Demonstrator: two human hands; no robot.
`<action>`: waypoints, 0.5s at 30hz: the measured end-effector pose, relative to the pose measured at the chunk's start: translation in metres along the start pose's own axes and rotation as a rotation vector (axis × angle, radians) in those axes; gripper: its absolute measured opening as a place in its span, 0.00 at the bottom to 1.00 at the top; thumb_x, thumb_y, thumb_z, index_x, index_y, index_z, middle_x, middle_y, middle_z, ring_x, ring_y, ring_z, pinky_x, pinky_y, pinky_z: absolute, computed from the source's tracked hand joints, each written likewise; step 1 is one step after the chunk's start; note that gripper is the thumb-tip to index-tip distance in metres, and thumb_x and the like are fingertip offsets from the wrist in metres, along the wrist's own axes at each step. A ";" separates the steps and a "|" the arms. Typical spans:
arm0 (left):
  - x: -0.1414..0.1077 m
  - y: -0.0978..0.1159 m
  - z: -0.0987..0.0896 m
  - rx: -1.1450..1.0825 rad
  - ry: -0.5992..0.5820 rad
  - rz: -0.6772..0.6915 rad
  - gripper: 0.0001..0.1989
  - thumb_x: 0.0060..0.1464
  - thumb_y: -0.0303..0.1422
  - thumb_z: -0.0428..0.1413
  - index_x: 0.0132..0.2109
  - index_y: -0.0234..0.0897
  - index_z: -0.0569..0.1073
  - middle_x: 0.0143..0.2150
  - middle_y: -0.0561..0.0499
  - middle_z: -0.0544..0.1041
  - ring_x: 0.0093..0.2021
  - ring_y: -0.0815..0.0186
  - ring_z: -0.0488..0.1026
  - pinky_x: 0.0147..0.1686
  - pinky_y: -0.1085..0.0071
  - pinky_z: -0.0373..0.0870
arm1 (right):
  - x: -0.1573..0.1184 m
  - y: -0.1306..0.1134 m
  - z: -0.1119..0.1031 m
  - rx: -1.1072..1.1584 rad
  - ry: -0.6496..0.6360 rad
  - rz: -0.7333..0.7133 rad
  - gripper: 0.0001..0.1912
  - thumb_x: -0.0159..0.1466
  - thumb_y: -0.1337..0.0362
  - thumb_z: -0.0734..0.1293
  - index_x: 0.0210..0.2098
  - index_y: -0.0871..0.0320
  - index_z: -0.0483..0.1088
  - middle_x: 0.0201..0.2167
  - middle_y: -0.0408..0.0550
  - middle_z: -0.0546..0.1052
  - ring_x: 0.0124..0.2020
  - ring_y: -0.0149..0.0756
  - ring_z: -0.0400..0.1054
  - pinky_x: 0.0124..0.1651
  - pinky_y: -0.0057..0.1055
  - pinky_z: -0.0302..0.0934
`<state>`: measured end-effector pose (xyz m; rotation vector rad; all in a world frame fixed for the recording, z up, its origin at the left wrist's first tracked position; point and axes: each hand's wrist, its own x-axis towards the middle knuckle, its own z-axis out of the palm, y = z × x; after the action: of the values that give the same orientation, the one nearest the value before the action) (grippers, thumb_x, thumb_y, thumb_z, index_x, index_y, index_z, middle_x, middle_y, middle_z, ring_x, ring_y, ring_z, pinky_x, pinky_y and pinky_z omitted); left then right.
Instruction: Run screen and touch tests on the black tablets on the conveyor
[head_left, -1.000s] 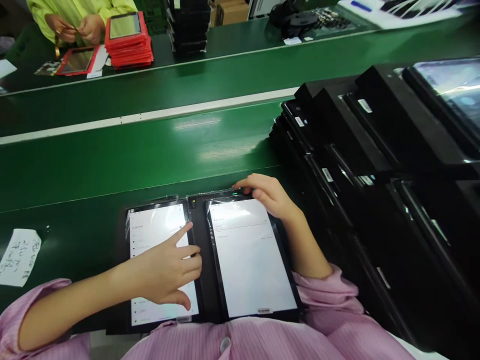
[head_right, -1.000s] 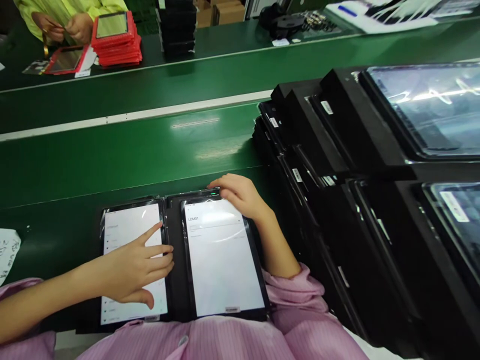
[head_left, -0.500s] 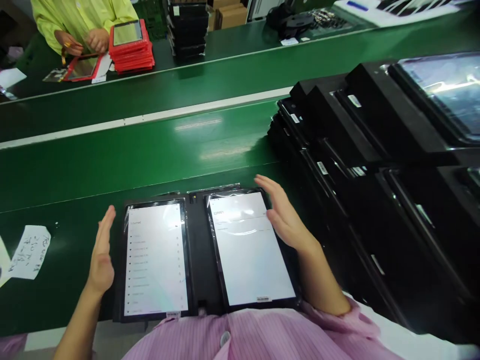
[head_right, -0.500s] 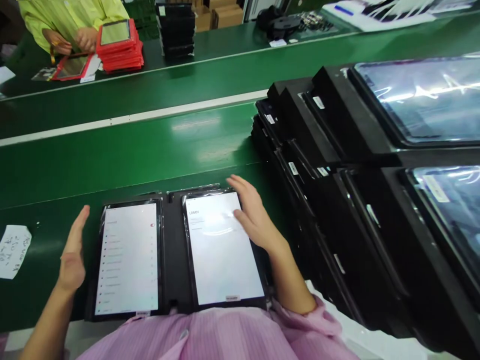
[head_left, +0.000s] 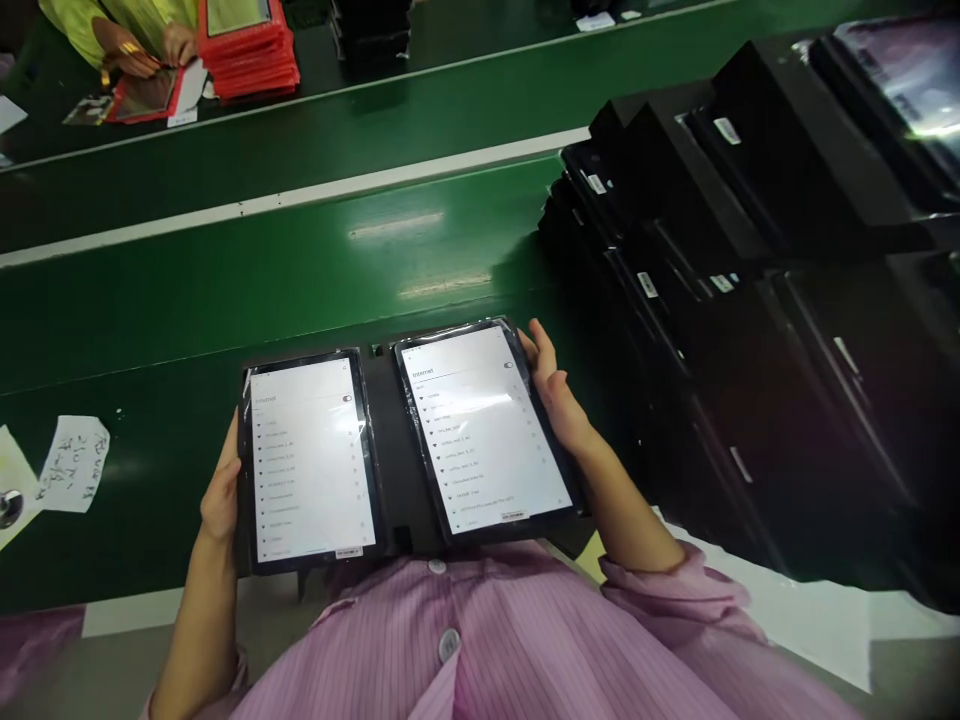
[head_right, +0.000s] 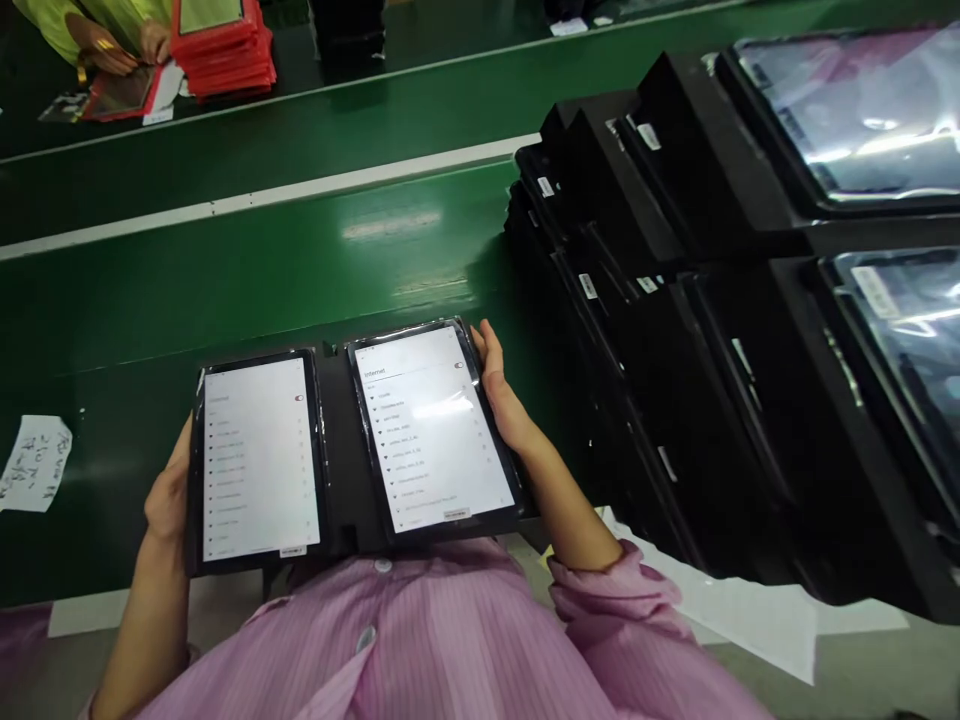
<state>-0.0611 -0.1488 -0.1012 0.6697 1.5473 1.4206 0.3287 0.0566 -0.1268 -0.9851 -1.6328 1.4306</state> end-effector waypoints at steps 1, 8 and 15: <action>0.001 -0.001 -0.002 -0.001 -0.001 0.006 0.35 0.60 0.45 0.53 0.72 0.46 0.59 0.73 0.53 0.59 0.74 0.51 0.51 0.74 0.55 0.47 | -0.005 -0.003 -0.003 -0.041 -0.019 -0.017 0.46 0.65 0.30 0.44 0.75 0.44 0.31 0.77 0.48 0.44 0.76 0.44 0.39 0.75 0.51 0.38; 0.006 0.003 0.000 0.004 0.053 0.000 0.33 0.56 0.41 0.55 0.68 0.40 0.66 0.71 0.50 0.64 0.73 0.50 0.53 0.73 0.54 0.49 | -0.048 -0.059 0.007 -0.711 -0.243 -0.352 0.32 0.70 0.38 0.51 0.68 0.39 0.62 0.77 0.41 0.39 0.75 0.65 0.33 0.70 0.70 0.30; 0.000 0.005 -0.003 0.139 0.077 -0.003 0.31 0.55 0.39 0.58 0.67 0.46 0.69 0.71 0.53 0.64 0.73 0.50 0.54 0.74 0.55 0.48 | -0.057 -0.079 0.014 -0.822 -0.158 -0.558 0.18 0.71 0.48 0.61 0.53 0.44 0.76 0.54 0.50 0.77 0.54 0.53 0.71 0.66 0.63 0.50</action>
<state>-0.0647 -0.1492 -0.0968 0.7023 1.7187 1.3588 0.3347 -0.0078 -0.0520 -0.7253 -2.4415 0.4512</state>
